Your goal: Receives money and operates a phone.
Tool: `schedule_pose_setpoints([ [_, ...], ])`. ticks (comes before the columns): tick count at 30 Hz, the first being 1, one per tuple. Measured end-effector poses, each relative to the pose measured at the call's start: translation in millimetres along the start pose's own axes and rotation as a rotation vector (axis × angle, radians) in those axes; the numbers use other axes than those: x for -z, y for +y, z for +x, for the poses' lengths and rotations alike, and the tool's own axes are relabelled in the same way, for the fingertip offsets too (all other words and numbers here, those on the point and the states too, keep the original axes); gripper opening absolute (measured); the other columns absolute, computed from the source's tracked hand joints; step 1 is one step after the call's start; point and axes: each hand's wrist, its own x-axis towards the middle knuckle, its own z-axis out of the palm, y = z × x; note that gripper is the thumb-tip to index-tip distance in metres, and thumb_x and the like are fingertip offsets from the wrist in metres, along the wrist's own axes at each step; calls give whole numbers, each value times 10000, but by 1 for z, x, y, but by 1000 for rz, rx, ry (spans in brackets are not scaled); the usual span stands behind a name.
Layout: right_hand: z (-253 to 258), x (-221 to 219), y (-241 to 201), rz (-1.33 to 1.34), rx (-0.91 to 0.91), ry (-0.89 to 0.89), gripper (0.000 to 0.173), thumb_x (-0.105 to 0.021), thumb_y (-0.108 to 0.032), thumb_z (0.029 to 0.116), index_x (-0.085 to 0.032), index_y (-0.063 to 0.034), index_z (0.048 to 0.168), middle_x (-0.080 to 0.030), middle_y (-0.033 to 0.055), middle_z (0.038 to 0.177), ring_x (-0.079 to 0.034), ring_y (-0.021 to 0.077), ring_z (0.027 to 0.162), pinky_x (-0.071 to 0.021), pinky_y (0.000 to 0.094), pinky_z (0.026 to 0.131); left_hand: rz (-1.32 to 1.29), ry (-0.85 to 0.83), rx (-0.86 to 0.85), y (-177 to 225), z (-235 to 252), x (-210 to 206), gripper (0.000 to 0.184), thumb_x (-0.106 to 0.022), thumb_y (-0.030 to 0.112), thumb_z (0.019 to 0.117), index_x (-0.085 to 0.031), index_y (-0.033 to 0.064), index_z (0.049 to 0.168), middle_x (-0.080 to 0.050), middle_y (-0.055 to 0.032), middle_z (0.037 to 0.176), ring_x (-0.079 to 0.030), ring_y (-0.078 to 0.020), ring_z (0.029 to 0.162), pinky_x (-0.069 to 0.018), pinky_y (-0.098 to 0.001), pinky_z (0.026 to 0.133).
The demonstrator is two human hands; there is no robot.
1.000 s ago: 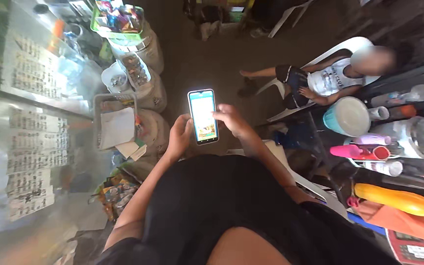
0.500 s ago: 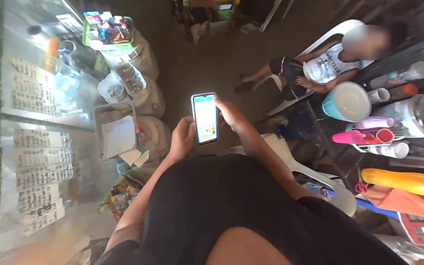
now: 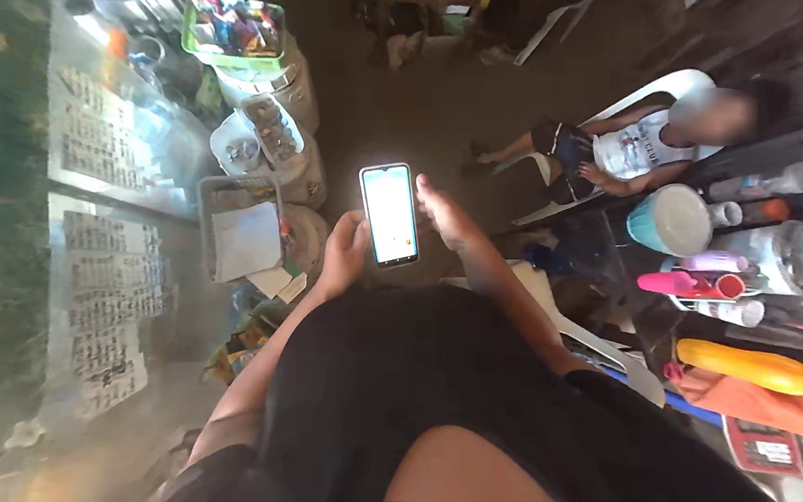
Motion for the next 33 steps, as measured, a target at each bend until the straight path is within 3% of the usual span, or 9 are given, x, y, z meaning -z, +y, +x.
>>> schedule_pose_setpoints([
  [3, -2, -23, -1, 142, 34, -192, 397, -403, -271, 1095, -524, -31, 1388, -687, 103, 1172, -687, 165, 1017, -589, 372, 885, -205, 68, 67, -4, 0, 20, 257, -437, 196, 1104, -563, 41, 1266, -674, -66, 985, -686, -118, 819, -612, -322, 688],
  [6, 0, -48, 5, 341, -74, -389, 637, -508, -15, 985, -255, -182, 1545, -620, 166, 1289, -701, 339, 1040, -631, 531, 794, -287, 134, 62, -7, 4, 35, 244, -437, 175, 1102, -569, 26, 1244, -685, -71, 1007, -704, -146, 869, -631, -357, 718],
  [8, 2, -62, 9, 423, -91, -431, 759, -510, 72, 942, -195, -241, 1557, -605, 175, 1309, -700, 380, 1034, -635, 562, 722, -245, 144, 59, -13, 3, 46, 245, -463, 182, 1097, -592, 31, 1241, -687, -79, 999, -705, -154, 856, -631, -360, 701],
  [14, 15, -63, 14, 401, 54, -429, 764, -607, 20, 846, -258, -162, 1501, -632, 156, 1260, -713, 276, 925, -630, 409, 681, 41, 162, 75, -22, -6, 110, 394, -416, 258, 1101, -570, 42, 1393, -648, -138, 1322, -691, -235, 1110, -589, -460, 960],
  [17, 17, -42, 3, 343, 131, -295, 861, -659, 56, 796, -234, -160, 1512, -618, 149, 1266, -708, 290, 937, -637, 443, 693, 181, 473, 59, -30, -27, 176, 395, -438, 246, 1095, -564, -11, 1367, -651, -170, 1285, -701, -228, 1063, -596, -434, 938],
  [21, 28, -13, 3, 511, 223, -234, 929, -685, -30, 766, -182, -233, 1520, -570, 126, 1373, -670, 349, 1122, -618, 557, 831, 416, 835, 199, -31, -69, 255, 458, -524, 290, 1052, -541, -19, 1388, -621, -211, 1327, -654, -243, 1147, -541, -399, 984],
  [23, 32, -5, 9, 618, 278, -189, 960, -747, -68, 744, -199, -237, 1513, -563, 136, 1387, -647, 366, 1164, -594, 589, 888, 479, 763, 345, -36, -76, 268, 508, -519, 318, 1056, -499, -28, 1427, -563, -267, 1399, -582, -340, 1276, -474, -494, 1081],
  [26, 26, 13, 15, 651, 359, 50, 1055, -748, 60, 678, -188, -206, 1531, -569, 167, 1357, -659, 366, 1133, -609, 576, 871, 563, 484, 453, -73, -40, 252, 527, -499, 316, 1073, -475, -70, 1431, -542, -332, 1388, -532, -454, 1307, -413, -605, 1105],
  [33, -31, 96, 29, 623, 442, 561, 1190, -689, 274, 653, -136, -169, 1609, -500, 180, 1455, -617, 325, 1225, -603, 516, 913, 568, -309, 413, -115, 67, 79, 499, -537, 164, 1055, -422, -91, 1469, -585, -340, 1323, -612, -452, 1189, -488, -584, 1028],
])
